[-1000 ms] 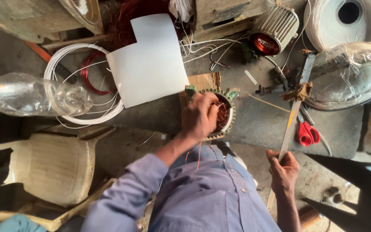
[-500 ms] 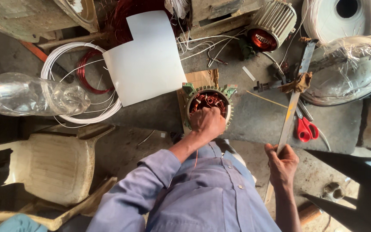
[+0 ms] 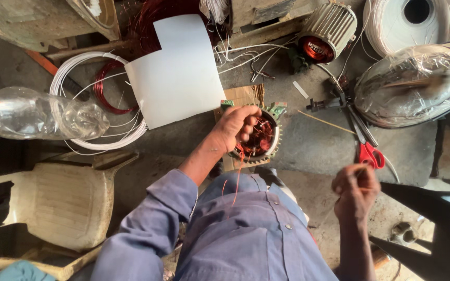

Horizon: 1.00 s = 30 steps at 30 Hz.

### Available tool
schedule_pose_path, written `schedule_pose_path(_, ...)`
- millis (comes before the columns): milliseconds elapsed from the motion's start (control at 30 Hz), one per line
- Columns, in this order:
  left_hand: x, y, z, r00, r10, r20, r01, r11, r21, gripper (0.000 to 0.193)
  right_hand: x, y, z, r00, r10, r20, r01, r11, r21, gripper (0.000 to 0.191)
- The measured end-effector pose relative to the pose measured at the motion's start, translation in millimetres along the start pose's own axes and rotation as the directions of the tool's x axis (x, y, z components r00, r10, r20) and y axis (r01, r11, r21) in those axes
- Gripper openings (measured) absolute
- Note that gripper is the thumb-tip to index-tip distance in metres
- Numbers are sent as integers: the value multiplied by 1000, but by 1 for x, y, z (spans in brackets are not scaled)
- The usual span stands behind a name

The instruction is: The person sits on a chair with an electric motor stator on a box in front of them, pulls old copper windings out of the stator slots by hand, uses a wooden stick and a hammer to knock the coils loose, then threads and winds new copper wire around the stator slots by hand, at one point holding a screwdriver while working on the windings.

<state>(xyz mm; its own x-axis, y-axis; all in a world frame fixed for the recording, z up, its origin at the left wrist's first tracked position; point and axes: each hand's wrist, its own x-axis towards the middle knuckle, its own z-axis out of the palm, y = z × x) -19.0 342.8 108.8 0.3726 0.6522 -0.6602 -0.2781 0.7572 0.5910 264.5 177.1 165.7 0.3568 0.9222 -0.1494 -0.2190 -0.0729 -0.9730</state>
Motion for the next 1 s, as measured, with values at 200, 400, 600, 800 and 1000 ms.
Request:
schedule_pose_path(200, -51, -35, 40, 904, 425, 47, -184, 287, 940, 29, 55, -28, 46, 906, -423, 35, 406, 888, 214, 41)
schedule_pose_path(400, -64, -80, 50, 676, 697, 238, -411, 89, 907, 19, 95, -26, 93, 857, -512, 51, 475, 825, 307, 43)
schedule_pose_path(600, -48, -93, 29, 558, 750, 354, -476, -60, 877, 10, 95, -15, 122, 853, -494, 165, 412, 834, 368, 47)
schedule_pose_path(800, -49, -94, 11, 588, 731, 346, -466, -44, 884, 13, 94, 2, 134, 842, -487, 232, 388, 846, 366, 49)
schedule_pose_path(1000, -57, -75, 10, 648, 678, 346, -406, -77, 911, 12, 84, 22, 140, 821, -518, 238, 425, 835, 350, 46)
